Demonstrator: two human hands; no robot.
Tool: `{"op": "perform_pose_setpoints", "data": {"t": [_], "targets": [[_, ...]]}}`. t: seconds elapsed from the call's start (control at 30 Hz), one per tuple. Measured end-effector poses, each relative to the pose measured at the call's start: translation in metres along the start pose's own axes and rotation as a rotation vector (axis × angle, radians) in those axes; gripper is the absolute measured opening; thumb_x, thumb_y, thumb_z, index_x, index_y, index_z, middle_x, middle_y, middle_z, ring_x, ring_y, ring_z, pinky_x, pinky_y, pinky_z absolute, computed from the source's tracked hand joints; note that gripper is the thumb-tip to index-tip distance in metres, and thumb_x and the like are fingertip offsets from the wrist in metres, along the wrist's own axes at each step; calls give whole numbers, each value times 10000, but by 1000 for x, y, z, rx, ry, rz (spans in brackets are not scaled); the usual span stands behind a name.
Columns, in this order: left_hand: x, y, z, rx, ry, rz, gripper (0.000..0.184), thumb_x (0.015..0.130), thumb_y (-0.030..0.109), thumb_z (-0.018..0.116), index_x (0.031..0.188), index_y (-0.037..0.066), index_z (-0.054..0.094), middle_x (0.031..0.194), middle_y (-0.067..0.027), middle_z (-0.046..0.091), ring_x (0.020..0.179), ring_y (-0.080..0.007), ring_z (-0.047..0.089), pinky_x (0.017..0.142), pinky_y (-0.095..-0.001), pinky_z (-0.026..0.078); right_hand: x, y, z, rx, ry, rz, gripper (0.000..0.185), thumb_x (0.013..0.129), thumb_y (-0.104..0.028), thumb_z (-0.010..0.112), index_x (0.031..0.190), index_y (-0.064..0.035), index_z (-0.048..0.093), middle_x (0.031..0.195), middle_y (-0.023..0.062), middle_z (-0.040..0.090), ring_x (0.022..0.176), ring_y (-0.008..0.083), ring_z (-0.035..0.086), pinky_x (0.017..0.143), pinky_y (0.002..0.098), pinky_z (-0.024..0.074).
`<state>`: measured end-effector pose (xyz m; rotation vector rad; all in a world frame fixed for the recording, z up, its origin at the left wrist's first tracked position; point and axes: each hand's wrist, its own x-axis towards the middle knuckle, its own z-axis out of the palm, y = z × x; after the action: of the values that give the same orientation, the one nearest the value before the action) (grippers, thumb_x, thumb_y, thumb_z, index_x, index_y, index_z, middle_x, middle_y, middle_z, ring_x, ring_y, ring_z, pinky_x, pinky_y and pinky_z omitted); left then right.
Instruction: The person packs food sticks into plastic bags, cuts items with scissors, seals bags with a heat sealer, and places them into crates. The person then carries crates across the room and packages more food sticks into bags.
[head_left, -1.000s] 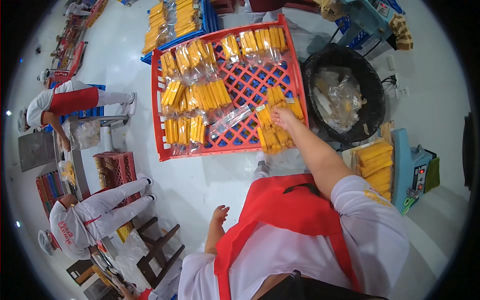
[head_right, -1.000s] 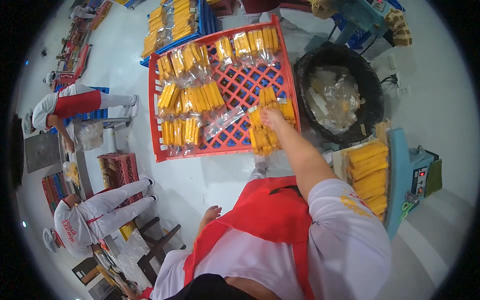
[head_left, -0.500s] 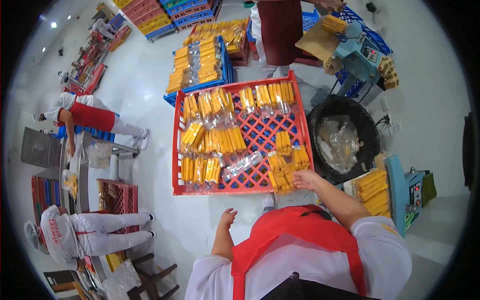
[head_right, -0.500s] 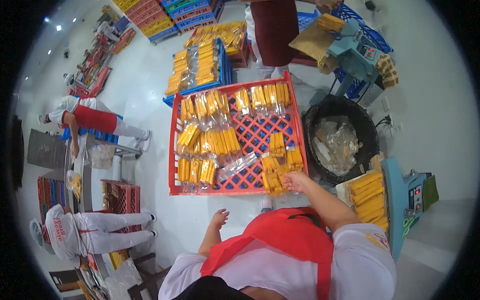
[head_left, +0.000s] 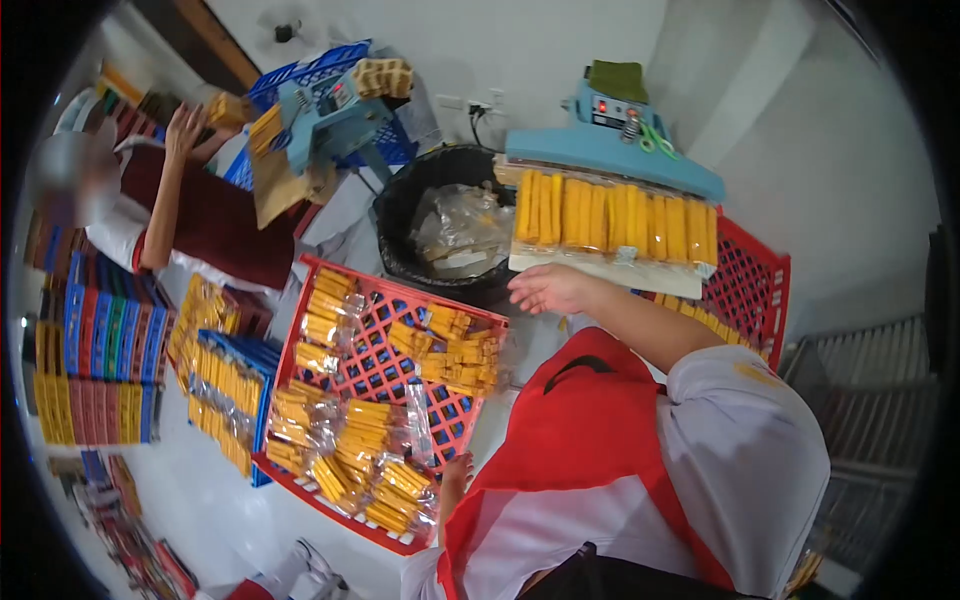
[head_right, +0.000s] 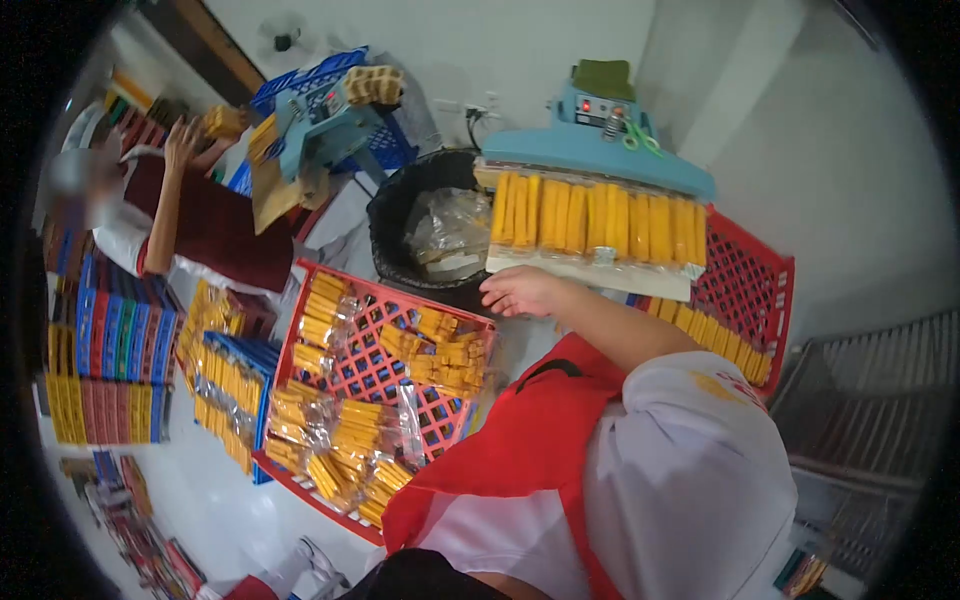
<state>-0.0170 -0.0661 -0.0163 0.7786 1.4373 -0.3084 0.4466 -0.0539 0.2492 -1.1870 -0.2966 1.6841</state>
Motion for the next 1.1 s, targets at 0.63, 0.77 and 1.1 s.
{"op": "perform_pose_setpoints", "data": {"t": [0.63, 0.77, 1.1], "targets": [[-64, 61, 38, 243, -28, 290, 214, 754, 303, 527, 862, 118, 523, 756, -2, 518, 715, -141, 484, 578, -291, 377, -155, -138, -115, -264, 922, -706, 331, 791, -266, 568, 1039, -50, 531, 867, 38, 540, 687, 87, 495, 541, 195, 384], [-62, 32, 51, 277, 32, 215, 239, 759, 298, 533, 901, 106, 522, 748, -8, 519, 700, -135, 481, 556, -282, 376, -156, -178, -163, -436, 969, -649, 432, 753, -271, 601, 1099, -36, 494, 871, 44, 545, 744, 92, 495, 588, 212, 384], [-91, 49, 111, 155, 206, 196, 312, 770, 286, 548, 1000, 77, 520, 729, -24, 522, 664, -120, 474, 500, -260, 373, -47, -296, -278, -949, 1134, -895, 573, 700, -285, 611, 1189, -46, 428, 1013, 193, 526, 982, 303, 500, 848, 345, 391]]}}
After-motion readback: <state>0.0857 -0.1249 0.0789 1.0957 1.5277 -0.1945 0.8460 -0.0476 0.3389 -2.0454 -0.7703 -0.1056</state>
